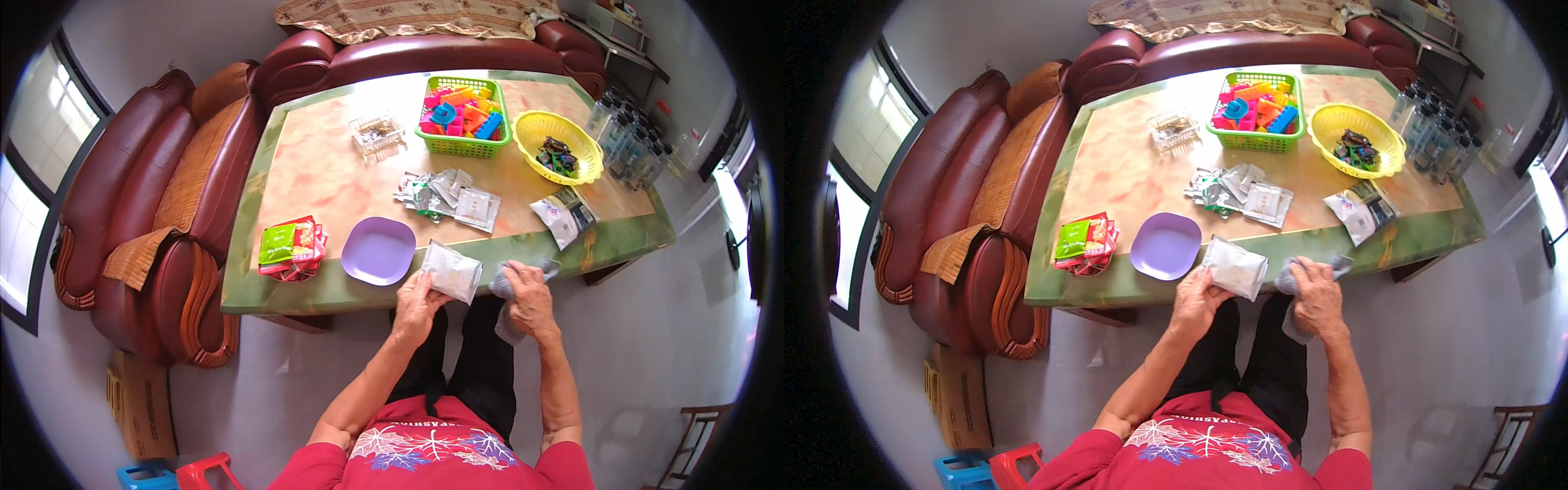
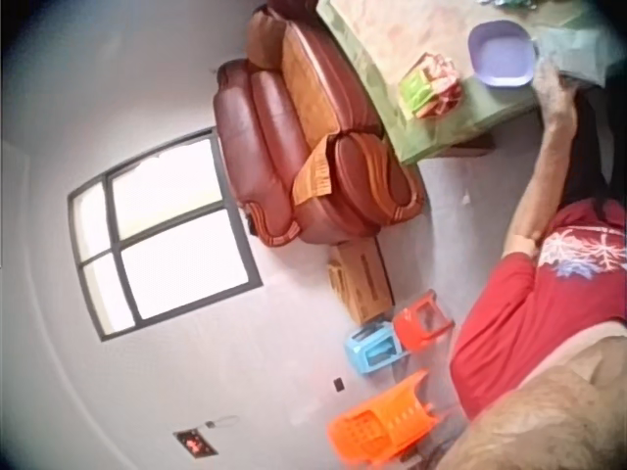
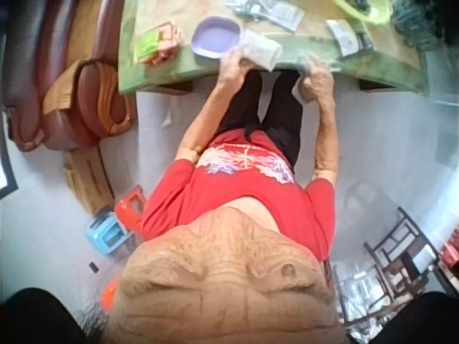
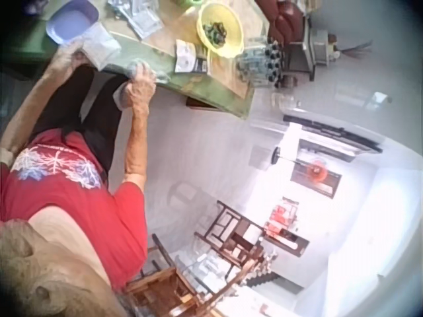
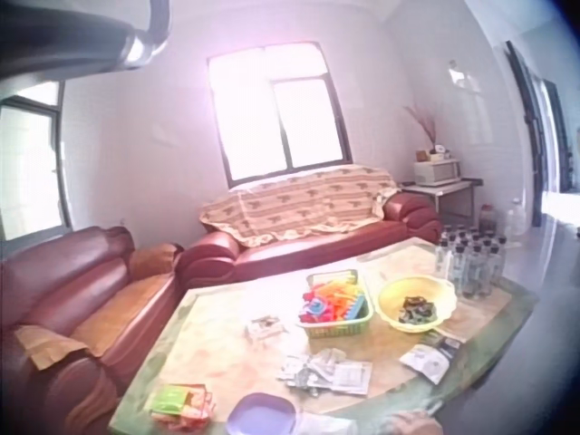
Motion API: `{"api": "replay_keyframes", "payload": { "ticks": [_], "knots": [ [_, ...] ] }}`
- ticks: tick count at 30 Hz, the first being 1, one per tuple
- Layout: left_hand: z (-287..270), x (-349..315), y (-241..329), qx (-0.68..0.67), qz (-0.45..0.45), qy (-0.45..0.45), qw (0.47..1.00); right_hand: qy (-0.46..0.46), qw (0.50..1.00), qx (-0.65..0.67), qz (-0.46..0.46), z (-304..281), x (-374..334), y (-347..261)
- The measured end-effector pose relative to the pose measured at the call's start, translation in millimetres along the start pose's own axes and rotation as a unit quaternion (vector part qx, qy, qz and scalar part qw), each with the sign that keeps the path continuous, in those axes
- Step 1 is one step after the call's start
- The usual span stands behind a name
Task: The person wipes the surface of multiple small, sealed packets with a grey cloth. They pick up each packet from a pile on the table, wipe it thoroughly on all sides, and place it into a purple bowl. The task is performed one packet at a time in a repetitive sequence.
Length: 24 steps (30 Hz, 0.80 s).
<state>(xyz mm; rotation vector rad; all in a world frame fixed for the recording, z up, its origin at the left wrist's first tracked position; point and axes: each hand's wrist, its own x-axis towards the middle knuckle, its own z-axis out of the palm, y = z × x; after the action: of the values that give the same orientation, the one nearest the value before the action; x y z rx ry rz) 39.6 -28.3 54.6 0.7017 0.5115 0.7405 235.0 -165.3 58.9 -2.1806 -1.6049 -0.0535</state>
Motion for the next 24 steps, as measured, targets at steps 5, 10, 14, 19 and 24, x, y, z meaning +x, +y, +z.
{"api": "replay_keyframes", "payload": {
  "ticks": [5,10,14,19,24],
  "knots": [
    [-28.7,11.4,69.7,0.128,0.106,0.080,0.983,0.043,0.987,0.129,0.081,-13.8,7.3,12.4],
    [-58.7,42.3,112.4,0.266,0.175,0.128,0.939,0.123,0.984,0.121,0.034,4.5,27.6,6.7],
    [-76.9,73.6,120.4,0.408,0.143,0.115,0.894,0.079,0.992,0.074,0.061,19.4,43.8,0.5],
    [-117.9,104.2,116.8,0.534,0.164,0.074,0.826,0.179,0.983,-0.005,0.037,32.2,54.0,-7.9],
    [-75.4,90.6,111.6,0.743,0.264,0.141,0.599,0.291,0.952,0.039,0.081,31.5,62.1,10.1]
  ]
}}
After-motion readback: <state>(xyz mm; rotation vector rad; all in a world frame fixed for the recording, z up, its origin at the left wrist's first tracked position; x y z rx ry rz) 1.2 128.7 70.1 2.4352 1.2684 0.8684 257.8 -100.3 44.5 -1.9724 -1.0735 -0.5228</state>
